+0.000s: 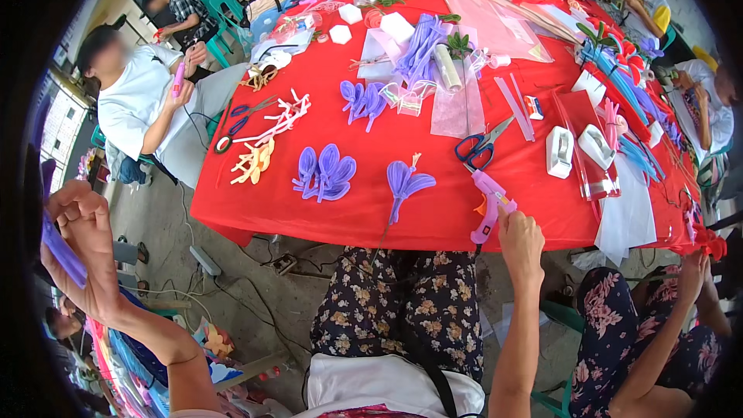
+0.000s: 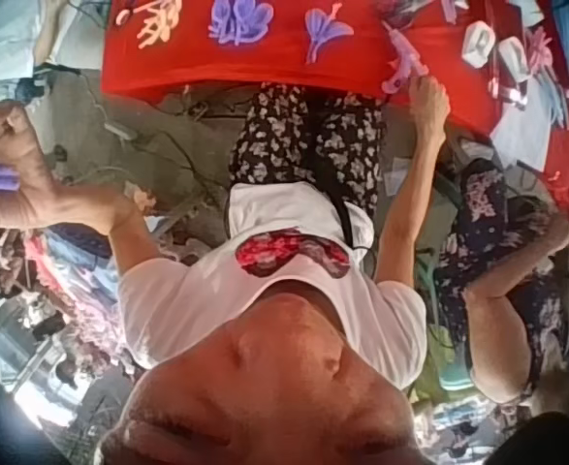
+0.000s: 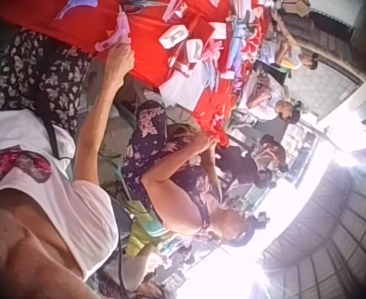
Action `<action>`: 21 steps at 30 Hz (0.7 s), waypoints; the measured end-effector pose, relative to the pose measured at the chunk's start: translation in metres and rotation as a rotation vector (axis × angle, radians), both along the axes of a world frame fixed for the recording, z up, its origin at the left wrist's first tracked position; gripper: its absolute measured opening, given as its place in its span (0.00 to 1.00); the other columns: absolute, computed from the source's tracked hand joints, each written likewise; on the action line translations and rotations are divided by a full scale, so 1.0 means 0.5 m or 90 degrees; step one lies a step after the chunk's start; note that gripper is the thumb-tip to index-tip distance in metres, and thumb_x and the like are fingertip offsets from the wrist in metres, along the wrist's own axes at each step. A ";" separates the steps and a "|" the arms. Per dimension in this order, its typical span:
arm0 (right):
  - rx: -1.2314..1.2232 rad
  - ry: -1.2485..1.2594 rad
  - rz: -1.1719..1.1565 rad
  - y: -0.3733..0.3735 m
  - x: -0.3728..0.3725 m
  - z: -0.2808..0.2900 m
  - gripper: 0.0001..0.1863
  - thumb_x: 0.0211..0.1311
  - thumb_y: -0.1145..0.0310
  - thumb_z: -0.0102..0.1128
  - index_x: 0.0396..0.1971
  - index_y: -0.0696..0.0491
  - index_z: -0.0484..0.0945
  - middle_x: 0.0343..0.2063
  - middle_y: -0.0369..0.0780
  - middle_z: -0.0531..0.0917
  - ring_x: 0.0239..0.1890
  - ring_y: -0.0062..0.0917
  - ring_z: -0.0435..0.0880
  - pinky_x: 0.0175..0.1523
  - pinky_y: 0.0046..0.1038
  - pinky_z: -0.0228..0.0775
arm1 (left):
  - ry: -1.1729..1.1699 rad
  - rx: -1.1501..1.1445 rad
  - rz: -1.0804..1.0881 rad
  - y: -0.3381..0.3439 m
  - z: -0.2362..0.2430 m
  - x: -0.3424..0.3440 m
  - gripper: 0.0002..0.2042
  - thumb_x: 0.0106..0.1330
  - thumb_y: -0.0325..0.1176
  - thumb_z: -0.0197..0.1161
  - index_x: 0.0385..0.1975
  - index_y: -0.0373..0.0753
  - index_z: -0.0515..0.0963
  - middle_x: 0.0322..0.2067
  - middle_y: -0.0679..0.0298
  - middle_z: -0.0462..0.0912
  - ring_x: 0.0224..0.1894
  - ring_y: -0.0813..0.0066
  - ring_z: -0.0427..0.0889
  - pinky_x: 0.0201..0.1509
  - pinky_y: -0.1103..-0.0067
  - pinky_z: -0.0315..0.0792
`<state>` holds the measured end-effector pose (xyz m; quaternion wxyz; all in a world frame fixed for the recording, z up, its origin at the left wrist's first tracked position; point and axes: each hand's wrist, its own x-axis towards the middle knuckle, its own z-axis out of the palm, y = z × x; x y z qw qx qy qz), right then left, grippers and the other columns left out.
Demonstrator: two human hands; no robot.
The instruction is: The person assembles a decorative purple flower by gluing individual fabric petals to a central stem by hand using a glue gun.
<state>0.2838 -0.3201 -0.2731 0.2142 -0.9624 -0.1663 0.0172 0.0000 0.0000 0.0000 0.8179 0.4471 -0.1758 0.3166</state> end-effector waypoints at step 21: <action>0.132 -0.018 0.103 0.297 -0.122 -0.055 0.13 0.46 0.63 0.58 0.16 0.56 0.70 0.16 0.47 0.76 0.23 0.44 0.76 0.26 0.41 0.66 | 0.323 -0.155 0.243 -0.063 -0.154 0.085 0.21 0.54 0.31 0.56 0.48 0.33 0.64 0.38 0.56 0.74 0.40 0.68 0.74 0.46 0.69 0.67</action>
